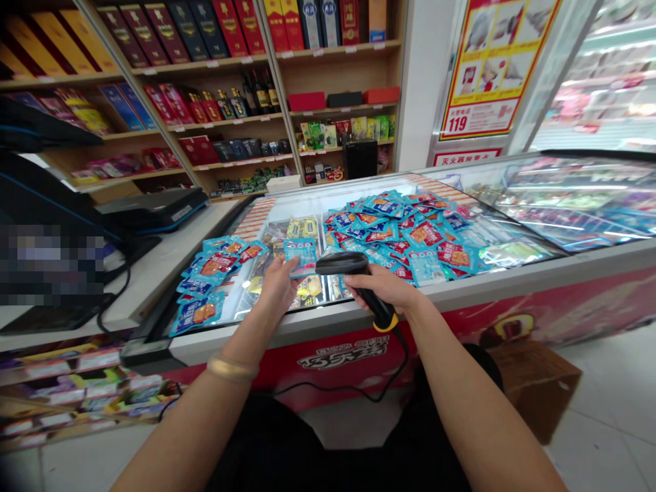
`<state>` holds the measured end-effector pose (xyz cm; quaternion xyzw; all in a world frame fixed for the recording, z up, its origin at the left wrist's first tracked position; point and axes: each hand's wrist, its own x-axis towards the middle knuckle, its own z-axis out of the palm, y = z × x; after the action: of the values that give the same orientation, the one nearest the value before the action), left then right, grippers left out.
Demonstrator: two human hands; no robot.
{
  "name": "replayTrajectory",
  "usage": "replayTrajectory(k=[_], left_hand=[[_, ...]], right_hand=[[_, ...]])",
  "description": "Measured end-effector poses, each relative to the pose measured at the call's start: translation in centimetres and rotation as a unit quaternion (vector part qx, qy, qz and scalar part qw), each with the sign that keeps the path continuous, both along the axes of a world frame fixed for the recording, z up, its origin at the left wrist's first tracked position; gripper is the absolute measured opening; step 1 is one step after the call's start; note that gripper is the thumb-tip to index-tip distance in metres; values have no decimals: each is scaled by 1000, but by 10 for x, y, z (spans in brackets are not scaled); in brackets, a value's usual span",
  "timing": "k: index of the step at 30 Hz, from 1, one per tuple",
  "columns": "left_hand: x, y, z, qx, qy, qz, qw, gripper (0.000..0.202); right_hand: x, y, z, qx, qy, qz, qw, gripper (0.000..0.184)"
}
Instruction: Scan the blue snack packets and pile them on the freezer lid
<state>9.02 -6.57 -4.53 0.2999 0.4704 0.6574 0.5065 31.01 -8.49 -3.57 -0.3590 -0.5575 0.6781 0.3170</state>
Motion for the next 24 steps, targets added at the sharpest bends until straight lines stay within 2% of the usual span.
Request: replayTrajectory(k=[6,8,10,11,13,15,17,19,21,24], left_hand=[[1,-2,-2,8,19,12,1000,29],[-6,-4,-3,22,70,52,996,27],[-23,-5,-2,54,167,109,978,23],[-35,-5,0,75,228,141,960,22],[-63,-7,7,116,356,205,904,20],[-94,-10,17,107,462,269,838,17],[-122,-15,25,69,558,285,776,17],[-143,-21,29,4,652,254,715,33],[-155,-27,25,-81,719,185,665,50],[-164,-31,13,-157,759,103,624,68]], right_hand=[[1,-4,4,-10,-18,-20,1000,42],[-1,-6,6,-13,-6,-31,999,42],[-7,-7,7,-11,17,-34,999,42],[-11,-7,7,-11,30,-30,999,42],[-23,-6,7,-15,58,-20,998,41],[-38,-5,7,-23,82,-10,996,39],[-55,-2,7,-28,101,-5,994,38],[-72,-1,8,-34,118,4,992,37],[-88,0,8,-43,131,11,990,35],[-107,-1,8,-69,146,17,987,33]])
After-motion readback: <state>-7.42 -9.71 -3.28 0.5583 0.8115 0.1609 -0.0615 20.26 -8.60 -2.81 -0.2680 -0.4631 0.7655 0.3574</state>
